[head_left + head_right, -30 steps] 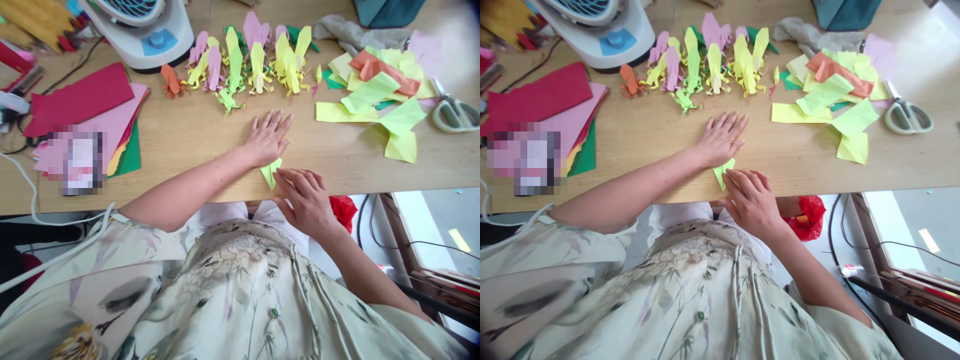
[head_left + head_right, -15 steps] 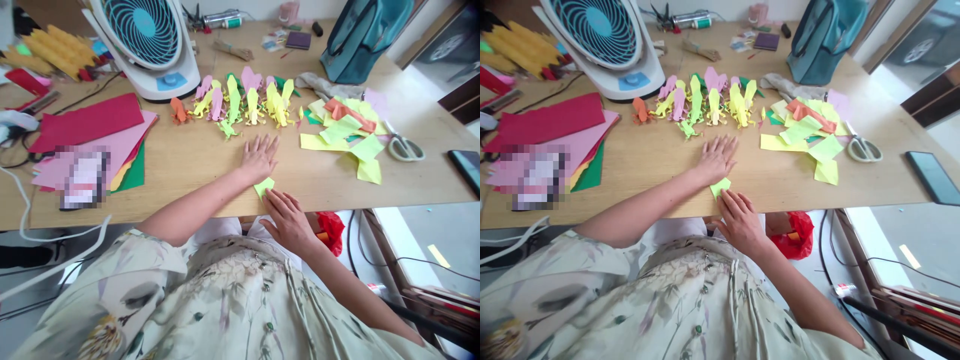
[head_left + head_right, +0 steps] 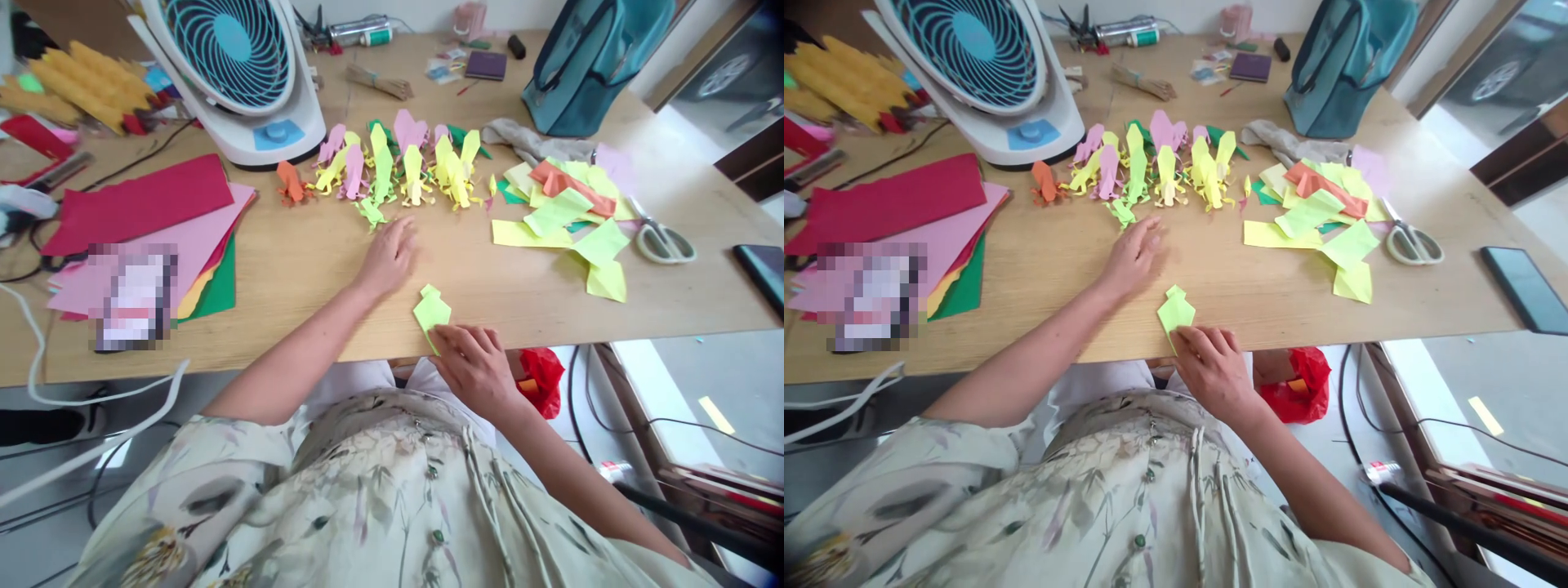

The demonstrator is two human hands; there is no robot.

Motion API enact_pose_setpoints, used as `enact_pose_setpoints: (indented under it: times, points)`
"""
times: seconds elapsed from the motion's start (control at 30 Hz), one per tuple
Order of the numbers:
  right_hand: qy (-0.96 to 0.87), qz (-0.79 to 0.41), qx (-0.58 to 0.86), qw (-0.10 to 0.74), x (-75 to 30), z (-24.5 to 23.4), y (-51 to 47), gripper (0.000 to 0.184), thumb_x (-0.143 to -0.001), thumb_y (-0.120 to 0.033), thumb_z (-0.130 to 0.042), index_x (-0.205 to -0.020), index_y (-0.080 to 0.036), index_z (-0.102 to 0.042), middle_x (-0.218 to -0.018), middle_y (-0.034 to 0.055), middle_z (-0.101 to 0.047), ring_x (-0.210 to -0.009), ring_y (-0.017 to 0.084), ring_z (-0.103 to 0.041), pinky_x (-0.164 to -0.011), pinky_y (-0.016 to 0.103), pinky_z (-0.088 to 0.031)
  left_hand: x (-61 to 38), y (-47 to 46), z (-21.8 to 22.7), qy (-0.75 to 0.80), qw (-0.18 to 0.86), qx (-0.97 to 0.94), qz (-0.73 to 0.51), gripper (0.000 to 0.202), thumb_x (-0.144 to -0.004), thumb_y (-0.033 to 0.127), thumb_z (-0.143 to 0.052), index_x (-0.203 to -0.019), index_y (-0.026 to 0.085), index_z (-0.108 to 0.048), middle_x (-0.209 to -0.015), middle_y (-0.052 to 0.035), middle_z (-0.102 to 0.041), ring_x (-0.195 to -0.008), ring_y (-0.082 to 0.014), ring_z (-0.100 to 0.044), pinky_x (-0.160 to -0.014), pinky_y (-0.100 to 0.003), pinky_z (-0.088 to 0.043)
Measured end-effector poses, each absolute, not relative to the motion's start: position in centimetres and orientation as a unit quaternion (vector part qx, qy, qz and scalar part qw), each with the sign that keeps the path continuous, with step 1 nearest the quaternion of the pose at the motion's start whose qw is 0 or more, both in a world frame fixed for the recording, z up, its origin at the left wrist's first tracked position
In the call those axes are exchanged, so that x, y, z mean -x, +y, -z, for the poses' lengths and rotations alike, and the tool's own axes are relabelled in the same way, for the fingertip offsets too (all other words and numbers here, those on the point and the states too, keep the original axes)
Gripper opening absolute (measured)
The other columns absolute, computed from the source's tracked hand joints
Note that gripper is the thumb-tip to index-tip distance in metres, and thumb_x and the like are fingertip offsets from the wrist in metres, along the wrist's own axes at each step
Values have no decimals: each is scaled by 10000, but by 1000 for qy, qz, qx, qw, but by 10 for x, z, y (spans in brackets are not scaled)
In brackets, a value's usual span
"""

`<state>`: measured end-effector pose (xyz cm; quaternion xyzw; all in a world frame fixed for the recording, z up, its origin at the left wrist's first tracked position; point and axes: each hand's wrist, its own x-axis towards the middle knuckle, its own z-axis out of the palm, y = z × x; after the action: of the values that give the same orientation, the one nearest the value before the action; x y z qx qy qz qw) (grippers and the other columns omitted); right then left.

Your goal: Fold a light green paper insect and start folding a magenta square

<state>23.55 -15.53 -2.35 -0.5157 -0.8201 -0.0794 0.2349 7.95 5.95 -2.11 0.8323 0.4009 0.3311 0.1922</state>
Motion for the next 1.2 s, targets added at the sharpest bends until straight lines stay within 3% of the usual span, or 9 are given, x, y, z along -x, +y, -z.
enact_pose_setpoints:
  times: [0.17,0.3,0.4,0.5,0.63,0.73,0.9,1.03,1.2]
  points:
    - [-833,100,479,258,-237,26,-158,285,-941,-168,-598,-1214,-229,-650,-1117,65,-738,-908,203,-655,-791,371,-436,-79,49,10,378,220,-821,-368,296,-967,260,-459,-1207,162,-601,-1257,-120,-663,-1214,-195,-584,-1077,-338,-426]
    - [-826,153,463,283,-249,16,-143,403,-949,-149,-572,-1342,-234,-585,-1107,81,-742,-823,182,-666,-739,346,-448,-80,42,2,351,278,-804,-390,245,-973,306,-473,-1089,181,-649,-1110,-87,-705,-1077,-182,-637,-910,-284,-501]
    - [-796,209,476,311,-262,1,-122,505,-953,-162,-567,-1446,-253,-503,-1134,103,-733,-828,187,-680,-753,344,-465,-79,35,-4,358,337,-782,-384,229,-979,336,-477,-1016,198,-656,-901,-42,-707,-809,-144,-657,-789,-265,-512]
    - [-774,262,481,317,-268,-11,-104,537,-949,-172,-581,-1467,-272,-481,-1162,104,-730,-839,201,-682,-767,357,-464,-78,29,-11,350,506,-716,-330,337,-991,479,-442,-1029,189,-609,-726,-13,-659,-580,-116,-616,-566,-221,-471]
    - [-809,272,421,306,-260,-16,-90,514,-931,-157,-615,-1425,-270,-530,-1157,64,-743,-823,181,-652,-749,346,-452,-78,24,-18,271,704,-597,-272,453,-901,587,-569,-1116,190,-526,-847,-33,-699,-648,-132,-677,-478,-186,-468]
    - [-842,224,394,293,-257,-14,-83,468,-943,-218,-614,-1405,-262,-549,-1207,69,-723,-852,179,-639,-779,350,-456,-78,27,-17,289,688,-587,-315,451,-818,440,-723,-1130,184,-522,-848,-3,-694,-601,-92,-635,-476,-166,-474]
    - [-832,145,431,316,-278,-11,-60,490,-951,-181,-555,-1429,-278,-505,-1232,110,-672,-970,221,-633,-823,381,-478,-78,35,-10,349,636,-602,-334,512,-861,255,-667,-1319,200,-445,-732,34,-661,-553,-90,-612,-464,-156,-451]
    - [-855,111,411,296,-291,-12,-37,416,-950,-171,-548,-1357,-258,-550,-1224,117,-653,-983,218,-629,-825,377,-505,-78,37,-8,359,621,-623,-312,559,-882,253,-646,-1389,185,-418,-660,39,-636,-493,-101,-586,-440,-172,-420]
    - [-878,111,387,260,-294,-14,-26,306,-947,-208,-581,-1251,-216,-609,-1223,125,-662,-992,225,-632,-825,378,-494,-77,36,-3,359,628,-628,-287,442,-928,327,-604,-1333,194,-486,-680,25,-627,-481,-92,-548,-456,-187,-426]
